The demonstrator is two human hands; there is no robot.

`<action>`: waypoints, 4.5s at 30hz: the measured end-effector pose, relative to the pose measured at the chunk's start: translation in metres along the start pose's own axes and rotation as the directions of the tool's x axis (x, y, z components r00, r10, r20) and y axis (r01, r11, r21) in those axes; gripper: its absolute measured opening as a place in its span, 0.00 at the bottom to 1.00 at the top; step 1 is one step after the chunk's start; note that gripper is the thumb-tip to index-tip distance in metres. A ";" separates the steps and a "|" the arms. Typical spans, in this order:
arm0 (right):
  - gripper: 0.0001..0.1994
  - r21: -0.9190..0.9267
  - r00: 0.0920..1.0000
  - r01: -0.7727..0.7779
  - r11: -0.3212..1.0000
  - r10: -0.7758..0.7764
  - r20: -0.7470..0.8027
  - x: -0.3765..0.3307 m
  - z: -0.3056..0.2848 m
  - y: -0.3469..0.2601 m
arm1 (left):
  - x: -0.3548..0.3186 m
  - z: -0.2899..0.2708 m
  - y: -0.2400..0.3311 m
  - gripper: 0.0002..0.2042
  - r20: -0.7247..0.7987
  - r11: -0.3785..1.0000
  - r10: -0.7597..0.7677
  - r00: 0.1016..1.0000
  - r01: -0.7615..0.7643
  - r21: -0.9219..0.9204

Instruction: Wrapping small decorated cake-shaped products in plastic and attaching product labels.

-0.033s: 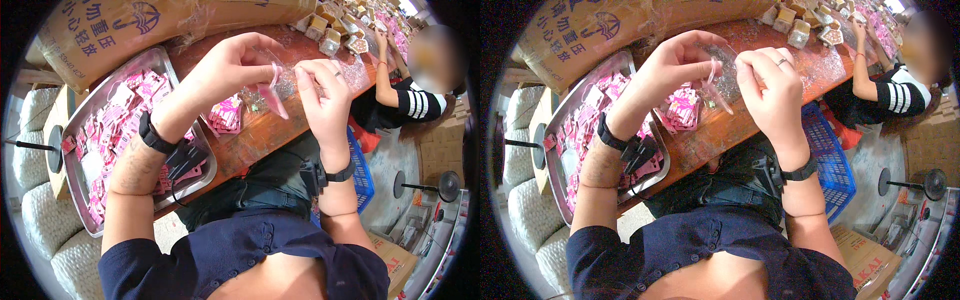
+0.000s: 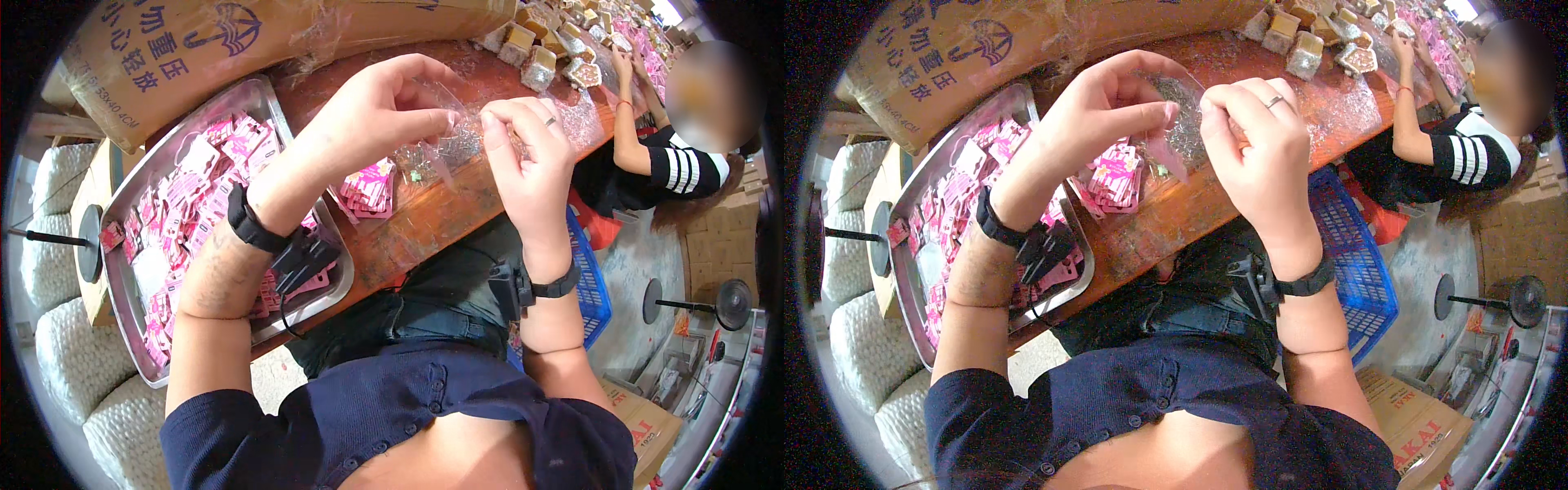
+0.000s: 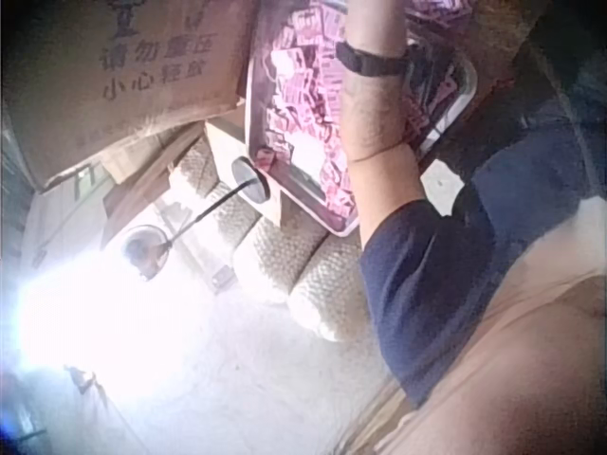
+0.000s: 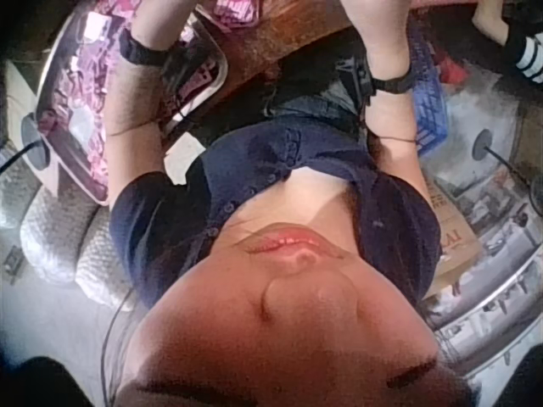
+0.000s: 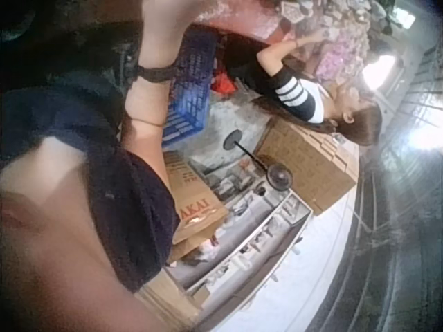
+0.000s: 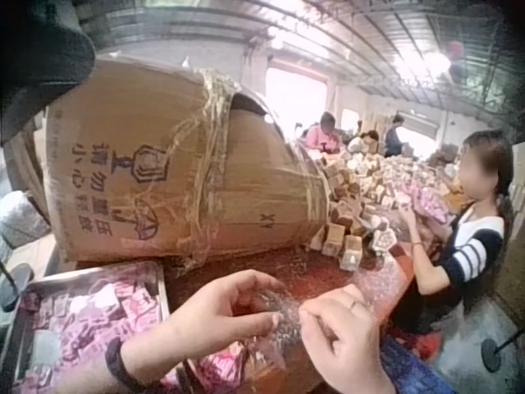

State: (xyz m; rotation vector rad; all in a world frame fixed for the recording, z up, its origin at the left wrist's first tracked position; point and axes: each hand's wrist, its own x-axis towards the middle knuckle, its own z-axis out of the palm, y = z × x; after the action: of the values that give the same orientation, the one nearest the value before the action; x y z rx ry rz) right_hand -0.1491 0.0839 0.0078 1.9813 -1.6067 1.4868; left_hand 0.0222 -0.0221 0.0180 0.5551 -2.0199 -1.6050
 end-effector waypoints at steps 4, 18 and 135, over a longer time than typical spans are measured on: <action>0.01 -0.002 0.999 0.004 1.000 -0.004 0.032 -0.003 -0.001 -0.001 | 0.000 0.005 0.000 0.18 0.014 0.995 0.068 0.998 -0.067 -0.070; 0.02 -0.094 0.994 0.105 0.990 -0.106 -0.010 0.000 -0.001 -0.027 | 0.000 0.010 -0.006 0.08 0.001 0.878 -0.022 1.000 0.020 -0.479; 0.30 0.950 0.861 -0.306 0.057 0.443 0.251 0.011 -0.009 -0.060 | -0.018 0.011 0.032 0.07 -0.099 0.419 0.861 0.499 -0.585 0.694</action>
State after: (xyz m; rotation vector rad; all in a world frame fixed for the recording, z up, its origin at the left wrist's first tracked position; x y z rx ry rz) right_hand -0.1059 0.1063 0.0456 1.7367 -1.1102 3.5340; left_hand 0.0298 0.0044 0.0445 0.1033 -1.9094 -0.2253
